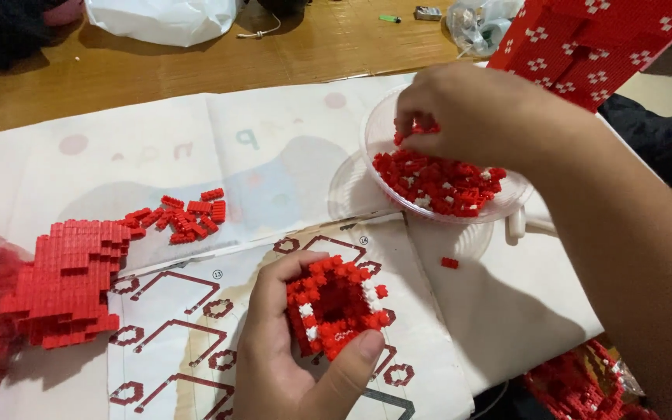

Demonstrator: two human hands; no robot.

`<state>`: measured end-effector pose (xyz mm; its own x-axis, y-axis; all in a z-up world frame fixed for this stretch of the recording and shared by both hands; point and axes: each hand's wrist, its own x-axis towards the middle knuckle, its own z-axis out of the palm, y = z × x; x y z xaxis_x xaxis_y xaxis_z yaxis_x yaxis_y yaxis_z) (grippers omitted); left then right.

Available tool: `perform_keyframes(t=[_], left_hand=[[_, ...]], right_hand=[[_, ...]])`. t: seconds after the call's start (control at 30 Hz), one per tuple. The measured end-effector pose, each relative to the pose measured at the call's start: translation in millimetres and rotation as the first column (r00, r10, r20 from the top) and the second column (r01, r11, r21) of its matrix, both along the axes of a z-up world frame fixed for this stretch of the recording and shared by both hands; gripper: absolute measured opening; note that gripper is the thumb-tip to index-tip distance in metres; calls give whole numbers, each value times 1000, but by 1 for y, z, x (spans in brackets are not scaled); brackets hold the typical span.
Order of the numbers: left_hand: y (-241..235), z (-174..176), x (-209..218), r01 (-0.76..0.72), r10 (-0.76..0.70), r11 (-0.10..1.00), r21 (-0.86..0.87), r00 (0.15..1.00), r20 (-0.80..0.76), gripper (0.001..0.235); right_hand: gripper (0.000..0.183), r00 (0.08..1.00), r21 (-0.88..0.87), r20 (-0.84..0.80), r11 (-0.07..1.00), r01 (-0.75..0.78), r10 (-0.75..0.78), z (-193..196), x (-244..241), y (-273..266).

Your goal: The person assembles a small, hollow, cube-like structure using red and white plastic bricks. They hold the partially built object in their left hand and use their right hand to pick up individual bricks from a nearby bowl and attach them to the structure.

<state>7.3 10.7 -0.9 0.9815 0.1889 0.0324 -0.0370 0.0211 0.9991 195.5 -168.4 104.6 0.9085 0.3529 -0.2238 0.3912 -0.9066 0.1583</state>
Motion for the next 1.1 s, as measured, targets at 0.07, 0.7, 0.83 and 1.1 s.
perform_keyframes(t=[0.07, 0.7, 0.83, 1.1], left_hand=[[0, 1, -1, -6, 4, 999, -34, 998, -60, 63], [0, 3, -1, -31, 33, 999, 23, 995, -94, 63], [0, 1, 0, -6, 6, 1000, -8, 1000, 7, 61], [-1, 6, -1, -35, 36, 999, 9, 988, -152, 65]], right_hand=[[21, 989, -65, 52, 988, 139, -136, 11, -7, 0], [14, 995, 275, -98, 961, 30, -3, -17, 0, 2], [13, 992, 255, -117, 964, 82, -53, -15, -1, 6], [16, 986, 267, -138, 955, 129, -94, -15, -2, 2]])
